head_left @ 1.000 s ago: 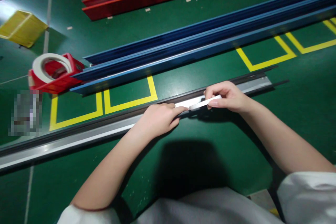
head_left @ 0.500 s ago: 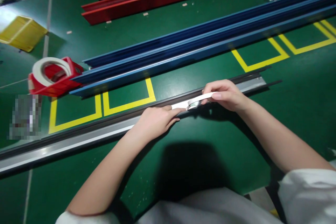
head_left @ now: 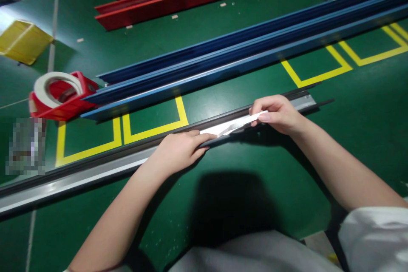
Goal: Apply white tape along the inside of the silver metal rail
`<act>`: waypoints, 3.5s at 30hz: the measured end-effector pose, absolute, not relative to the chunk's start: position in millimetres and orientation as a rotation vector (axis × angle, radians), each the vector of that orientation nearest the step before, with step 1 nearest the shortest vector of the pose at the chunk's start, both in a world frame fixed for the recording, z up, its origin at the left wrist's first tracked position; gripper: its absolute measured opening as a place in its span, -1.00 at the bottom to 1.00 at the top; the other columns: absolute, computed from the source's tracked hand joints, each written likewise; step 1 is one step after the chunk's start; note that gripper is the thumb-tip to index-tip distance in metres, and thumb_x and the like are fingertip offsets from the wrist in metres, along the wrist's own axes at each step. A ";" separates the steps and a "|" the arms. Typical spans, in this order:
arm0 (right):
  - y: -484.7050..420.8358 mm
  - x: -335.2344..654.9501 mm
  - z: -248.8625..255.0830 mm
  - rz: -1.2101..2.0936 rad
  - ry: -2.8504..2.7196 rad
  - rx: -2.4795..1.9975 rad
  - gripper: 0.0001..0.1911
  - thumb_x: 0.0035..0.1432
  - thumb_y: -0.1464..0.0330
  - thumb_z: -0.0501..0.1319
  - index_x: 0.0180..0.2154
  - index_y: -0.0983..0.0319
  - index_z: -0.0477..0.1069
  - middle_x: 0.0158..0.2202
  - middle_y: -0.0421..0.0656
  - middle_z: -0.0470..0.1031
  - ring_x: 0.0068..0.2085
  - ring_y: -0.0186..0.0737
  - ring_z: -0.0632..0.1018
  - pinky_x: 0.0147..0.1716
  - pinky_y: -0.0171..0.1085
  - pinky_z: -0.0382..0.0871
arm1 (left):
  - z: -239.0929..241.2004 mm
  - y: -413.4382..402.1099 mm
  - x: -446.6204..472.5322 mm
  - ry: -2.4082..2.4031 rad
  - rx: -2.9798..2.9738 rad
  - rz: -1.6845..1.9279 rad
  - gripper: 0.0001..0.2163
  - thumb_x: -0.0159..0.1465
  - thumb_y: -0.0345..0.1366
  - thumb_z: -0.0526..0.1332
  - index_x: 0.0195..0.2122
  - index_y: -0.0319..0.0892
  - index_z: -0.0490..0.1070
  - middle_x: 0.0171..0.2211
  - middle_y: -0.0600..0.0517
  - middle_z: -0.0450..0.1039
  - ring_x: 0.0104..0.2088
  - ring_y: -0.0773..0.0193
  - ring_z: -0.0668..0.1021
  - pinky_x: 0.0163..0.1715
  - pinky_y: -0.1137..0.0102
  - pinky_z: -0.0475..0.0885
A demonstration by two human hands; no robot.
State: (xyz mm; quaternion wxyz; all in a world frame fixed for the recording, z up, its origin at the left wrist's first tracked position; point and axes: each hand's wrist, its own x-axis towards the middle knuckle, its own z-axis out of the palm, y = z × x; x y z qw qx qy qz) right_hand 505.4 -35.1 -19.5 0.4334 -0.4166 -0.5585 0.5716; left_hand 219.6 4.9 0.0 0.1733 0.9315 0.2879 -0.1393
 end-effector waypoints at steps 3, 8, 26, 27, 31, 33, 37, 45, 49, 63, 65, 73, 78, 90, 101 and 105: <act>-35.6 505.3 -19.4 1.425 -1.404 -1.047 -0.79 0.03 0.25 0.33 -0.47 0.29 0.52 -0.50 -0.17 0.51 -0.45 -0.32 0.45 -0.44 -0.36 0.26 | 0.2 5.8 224.9 0.777 2.683 -0.381 -0.63 0.35 -0.19 -0.04 0.18 0.17 0.21 -0.12 0.08 0.46 -0.18 0.22 0.55 -0.36 0.41 0.37; -35.0 506.2 -18.2 1.410 -1.498 -1.067 -0.82 0.06 0.28 0.31 -0.44 0.28 0.53 -0.48 -0.18 0.52 -0.44 -0.33 0.46 -0.44 -0.37 0.26 | 0.6 6.6 233.0 0.735 2.732 -0.367 -0.62 0.32 -0.23 -0.02 0.16 0.16 0.23 -0.18 0.10 0.47 -0.21 0.20 0.56 -0.42 0.39 0.36; -34.3 506.3 -15.8 1.405 -1.591 -1.074 -0.82 0.09 0.29 0.30 -0.42 0.30 0.52 -0.48 -0.19 0.52 -0.44 -0.36 0.46 -0.43 -0.39 0.24 | -3.9 5.9 242.6 0.750 2.657 -0.351 -0.64 0.31 -0.22 -0.01 0.14 0.13 0.23 0.00 0.11 0.47 -0.07 0.16 0.55 -0.24 0.36 0.42; -34.1 507.0 -16.7 1.412 -1.587 -1.059 -0.82 0.10 0.29 0.29 -0.41 0.30 0.53 -0.47 -0.19 0.53 -0.43 -0.36 0.46 -0.43 -0.39 0.24 | -4.2 5.7 243.5 0.753 2.660 -0.349 -0.63 0.32 -0.22 -0.01 0.14 0.13 0.23 0.00 0.11 0.47 -0.07 0.16 0.55 -0.24 0.36 0.43; -33.2 509.2 -19.7 1.451 -1.547 -0.989 -0.81 0.10 0.27 0.28 -0.38 0.28 0.54 -0.43 -0.19 0.55 -0.41 -0.34 0.49 -0.40 -0.40 0.27 | -4.3 5.2 248.4 0.753 2.674 -0.332 -0.63 0.32 -0.23 -0.01 0.15 0.11 0.23 0.00 0.10 0.47 -0.05 0.16 0.54 -0.22 0.36 0.43; -32.9 509.3 -20.2 1.452 -1.546 -0.985 -0.80 0.10 0.27 0.28 -0.38 0.28 0.55 -0.43 -0.19 0.56 -0.40 -0.33 0.50 -0.40 -0.39 0.28 | -4.3 5.2 250.4 0.749 2.683 -0.328 -0.63 0.31 -0.23 -0.01 0.14 0.11 0.23 0.00 0.10 0.48 -0.05 0.16 0.54 -0.23 0.36 0.43; -33.2 508.0 -19.5 1.435 -1.555 -0.999 -0.83 0.10 0.29 0.28 -0.38 0.28 0.55 -0.43 -0.19 0.56 -0.40 -0.34 0.50 -0.39 -0.40 0.29 | -4.7 4.6 251.8 0.749 2.693 -0.322 -0.63 0.32 -0.22 -0.01 0.15 0.12 0.22 -0.01 0.10 0.48 -0.07 0.16 0.55 -0.23 0.35 0.43; -35.2 507.5 -16.5 1.374 -1.585 -1.075 -0.82 0.08 0.30 0.31 -0.42 0.31 0.50 -0.49 -0.18 0.50 -0.46 -0.35 0.45 -0.45 -0.38 0.24 | -5.9 4.4 252.4 0.755 2.691 -0.338 -0.60 0.32 -0.21 -0.01 0.19 0.16 0.18 0.01 0.09 0.47 -0.05 0.15 0.54 -0.22 0.36 0.42; -35.5 507.3 -20.6 1.311 -1.585 -1.058 -0.82 0.05 0.31 0.33 -0.46 0.30 0.46 -0.54 -0.23 0.42 -0.49 -0.40 0.37 -0.49 -0.39 0.17 | -7.0 3.8 251.6 0.758 2.686 -0.321 -0.62 0.35 -0.18 -0.04 0.20 0.18 0.17 0.00 0.10 0.48 -0.04 0.16 0.53 -0.22 0.36 0.41; -37.7 502.9 -21.9 1.382 -1.333 -0.928 -0.76 0.08 0.24 0.27 -0.38 0.33 0.50 -0.48 -0.19 0.46 -0.48 -0.40 0.37 -0.48 -0.41 0.14 | -8.3 1.6 249.6 0.780 2.681 -0.325 -0.62 0.39 -0.10 -0.10 0.23 0.25 0.12 0.00 0.13 0.47 -0.06 0.15 0.54 -0.24 0.34 0.43; -37.7 501.8 -22.9 1.379 -1.345 -0.906 -0.77 0.09 0.26 0.27 -0.35 0.33 0.51 -0.45 -0.18 0.48 -0.47 -0.40 0.38 -0.47 -0.42 0.16 | -7.9 1.9 248.5 0.784 2.666 -0.338 -0.61 0.39 -0.09 -0.09 0.24 0.25 0.11 0.01 0.12 0.47 -0.04 0.16 0.53 -0.21 0.35 0.43; -40.2 484.5 -19.0 1.226 -1.537 -0.940 -0.79 0.12 0.28 0.27 -0.32 0.32 0.50 -0.41 -0.18 0.50 -0.42 -0.39 0.44 -0.42 -0.43 0.24 | -5.8 3.6 228.7 0.800 2.568 -0.385 -0.60 0.39 -0.09 -0.09 0.25 0.24 0.11 0.08 0.11 0.42 0.00 0.18 0.51 -0.08 0.32 0.42; -39.0 482.1 -16.0 1.214 -1.588 -0.964 -0.78 0.12 0.26 0.27 -0.35 0.32 0.49 -0.42 -0.18 0.48 -0.41 -0.38 0.45 -0.42 -0.42 0.25 | -4.9 5.5 218.9 0.820 2.524 -0.399 -0.60 0.38 -0.07 -0.07 0.24 0.27 0.13 0.11 0.12 0.39 0.03 0.19 0.49 -0.03 0.32 0.39; -30.7 497.8 -19.8 1.148 -1.425 -1.071 -0.75 0.04 0.24 0.33 -0.50 0.31 0.51 -0.55 -0.21 0.47 -0.51 -0.39 0.40 -0.48 -0.39 0.20 | 6.4 8.7 233.0 0.707 2.688 -0.391 -0.64 0.32 -0.26 -0.02 0.12 0.10 0.27 -0.14 0.05 0.42 -0.19 0.21 0.52 -0.30 0.38 0.40; -32.3 499.9 -19.8 1.184 -1.484 -1.078 -0.76 0.04 0.26 0.33 -0.51 0.31 0.48 -0.56 -0.22 0.44 -0.53 -0.41 0.38 -0.53 -0.41 0.16 | 3.9 8.6 239.5 0.708 2.653 -0.406 -0.58 0.28 -0.28 0.00 0.17 0.15 0.22 -0.15 0.06 0.43 -0.20 0.22 0.53 -0.33 0.40 0.39; -32.9 500.5 -16.1 1.184 -1.545 -1.117 -0.74 0.04 0.25 0.33 -0.49 0.33 0.48 -0.55 -0.21 0.44 -0.51 -0.40 0.39 -0.53 -0.41 0.17 | 2.6 8.1 244.0 0.734 2.607 -0.397 -0.57 0.28 -0.28 0.01 0.18 0.18 0.21 -0.13 0.07 0.43 -0.17 0.21 0.54 -0.29 0.39 0.40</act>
